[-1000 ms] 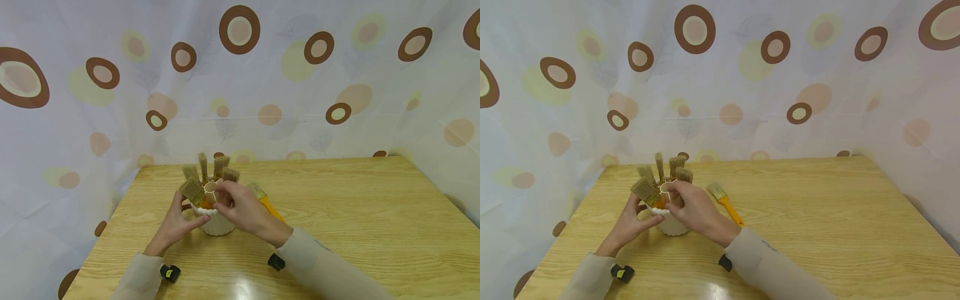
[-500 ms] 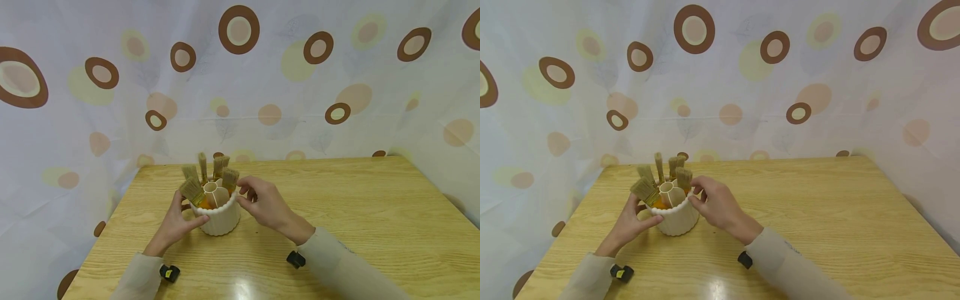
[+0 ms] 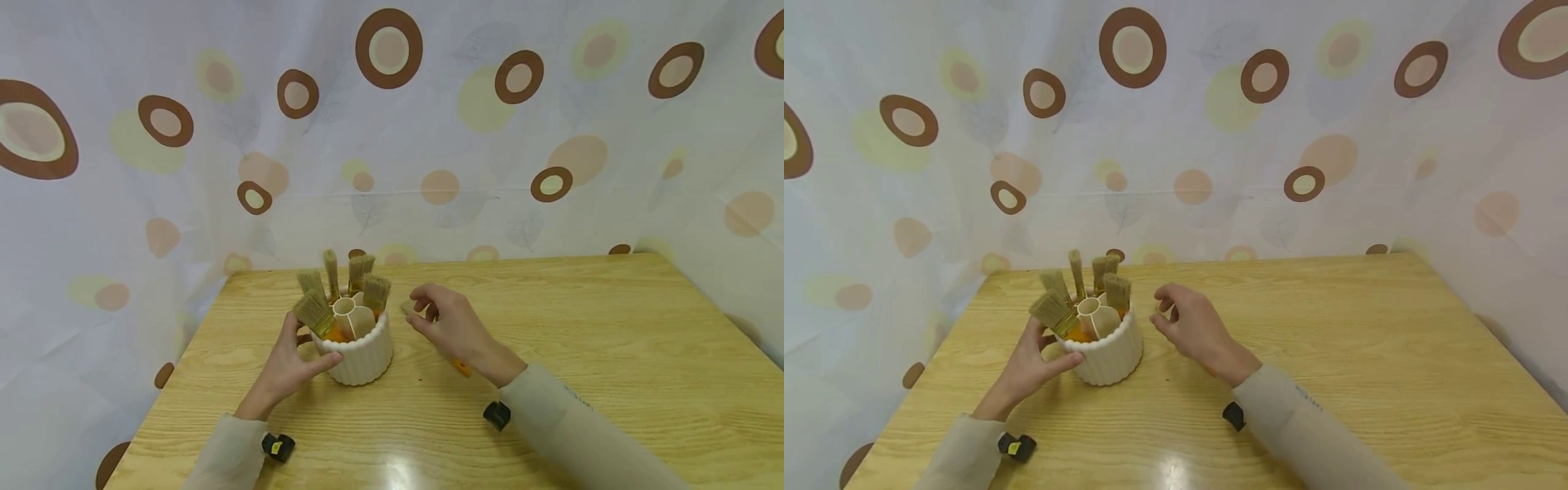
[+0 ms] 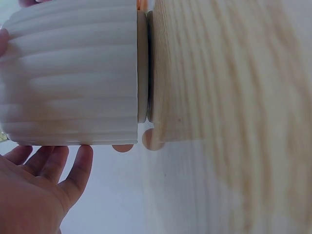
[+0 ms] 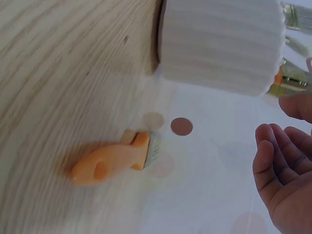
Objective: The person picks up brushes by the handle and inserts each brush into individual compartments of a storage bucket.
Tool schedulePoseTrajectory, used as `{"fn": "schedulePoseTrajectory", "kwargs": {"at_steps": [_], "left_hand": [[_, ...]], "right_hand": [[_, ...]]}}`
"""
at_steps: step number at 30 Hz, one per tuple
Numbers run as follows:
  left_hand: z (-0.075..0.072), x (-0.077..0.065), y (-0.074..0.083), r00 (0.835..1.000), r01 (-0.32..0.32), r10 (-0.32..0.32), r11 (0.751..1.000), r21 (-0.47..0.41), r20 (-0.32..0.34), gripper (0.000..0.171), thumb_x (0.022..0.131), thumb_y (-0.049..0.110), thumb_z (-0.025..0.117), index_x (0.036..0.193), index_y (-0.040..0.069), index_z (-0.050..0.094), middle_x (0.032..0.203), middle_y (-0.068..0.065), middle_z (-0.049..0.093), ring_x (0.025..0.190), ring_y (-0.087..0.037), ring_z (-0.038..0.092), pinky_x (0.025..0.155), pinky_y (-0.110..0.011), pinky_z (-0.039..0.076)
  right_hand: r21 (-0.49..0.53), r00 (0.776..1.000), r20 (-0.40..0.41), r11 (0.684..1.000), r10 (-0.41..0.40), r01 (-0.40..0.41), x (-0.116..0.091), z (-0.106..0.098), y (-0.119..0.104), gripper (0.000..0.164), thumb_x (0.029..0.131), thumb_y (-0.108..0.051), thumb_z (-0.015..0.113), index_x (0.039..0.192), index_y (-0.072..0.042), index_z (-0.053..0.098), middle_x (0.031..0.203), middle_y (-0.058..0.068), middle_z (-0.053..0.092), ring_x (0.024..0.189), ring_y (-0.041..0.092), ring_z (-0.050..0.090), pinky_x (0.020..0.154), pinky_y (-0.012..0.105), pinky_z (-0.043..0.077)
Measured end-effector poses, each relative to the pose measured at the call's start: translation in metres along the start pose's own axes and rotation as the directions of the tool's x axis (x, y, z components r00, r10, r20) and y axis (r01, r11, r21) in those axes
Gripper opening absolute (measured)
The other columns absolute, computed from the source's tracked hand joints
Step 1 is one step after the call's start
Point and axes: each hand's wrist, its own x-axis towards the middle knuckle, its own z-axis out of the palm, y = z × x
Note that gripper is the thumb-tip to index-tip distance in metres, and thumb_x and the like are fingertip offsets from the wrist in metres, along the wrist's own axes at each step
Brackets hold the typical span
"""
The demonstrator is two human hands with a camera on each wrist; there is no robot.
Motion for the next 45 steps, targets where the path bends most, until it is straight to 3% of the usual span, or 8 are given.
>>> {"fn": "schedulePoseTrajectory", "kwargs": {"at_steps": [7,12,20,27,34,45], "left_hand": [[0.0,0.001,0.0,1.0,-0.007,0.007,1.0,-0.007,-0.002,0.085,0.076,0.02,0.082,0.141,0.015,0.028,0.135,-0.006,0.039,0.124,-0.025,0.038,0.098,-0.052,0.039],[0.0,0.001,0.0,1.0,0.007,-0.007,1.0,-0.017,0.003,0.086,0.076,0.018,0.082,0.143,0.014,0.026,0.137,-0.008,0.037,0.126,-0.027,0.036,0.1,-0.052,0.038],[-0.001,0.0,0.001,1.0,0.019,-0.019,1.0,-0.007,0.002,0.086,0.076,0.022,0.082,0.141,0.014,0.027,0.135,-0.008,0.038,0.125,-0.03,0.037,0.099,-0.054,0.038],[-0.001,0.0,0.002,1.0,0.009,-0.009,1.0,-0.006,0.006,0.084,0.077,0.022,0.081,0.141,0.012,0.027,0.135,-0.009,0.038,0.125,-0.031,0.037,0.099,-0.055,0.038],[-0.001,0.0,0.001,1.0,0.009,-0.009,1.0,-0.013,0.005,0.086,0.077,0.021,0.082,0.142,0.014,0.027,0.136,-0.008,0.038,0.125,-0.028,0.037,0.099,-0.053,0.038],[-0.001,0.001,0.0,1.0,0.013,-0.013,1.0,-0.019,0.007,0.087,0.077,0.022,0.082,0.143,0.014,0.026,0.137,-0.009,0.037,0.126,-0.029,0.037,0.1,-0.055,0.037]], "right_hand": [[-0.051,0.989,0.047,0.99,0.138,-0.135,0.007,0.001,0.019,0.028,0.089,-0.018,0.068,0.115,-0.007,0.061,0.094,0.003,0.063,0.074,0.013,0.057,0.064,0.029,0.05],[-0.047,0.967,0.093,0.972,0.236,-0.232,0.013,0.002,0.034,0.029,0.089,-0.021,0.068,0.115,-0.009,0.06,0.095,0.003,0.062,0.076,0.016,0.057,0.066,0.031,0.05],[-0.063,0.932,0.153,0.944,0.328,-0.322,0.018,0.004,0.044,0.032,0.09,-0.023,0.068,0.116,-0.007,0.058,0.1,0.006,0.059,0.084,0.02,0.057,0.072,0.036,0.05],[-0.13,0.897,0.205,0.92,0.391,-0.371,0.021,0.009,0.051,0.041,0.09,-0.026,0.067,0.124,-0.005,0.055,0.106,0.01,0.058,0.088,0.024,0.056,0.072,0.037,0.05],[-0.135,0.867,0.244,0.9,0.435,-0.414,0.022,0.012,0.057,0.044,0.089,-0.025,0.068,0.126,-0.006,0.053,0.109,0.012,0.056,0.088,0.025,0.056,0.07,0.036,0.05],[-0.183,0.846,0.298,0.896,0.442,-0.403,0.023,0.018,0.064,0.046,0.086,-0.022,0.072,0.124,-0.006,0.053,0.106,0.012,0.057,0.091,0.026,0.056,0.074,0.039,0.049]]}}
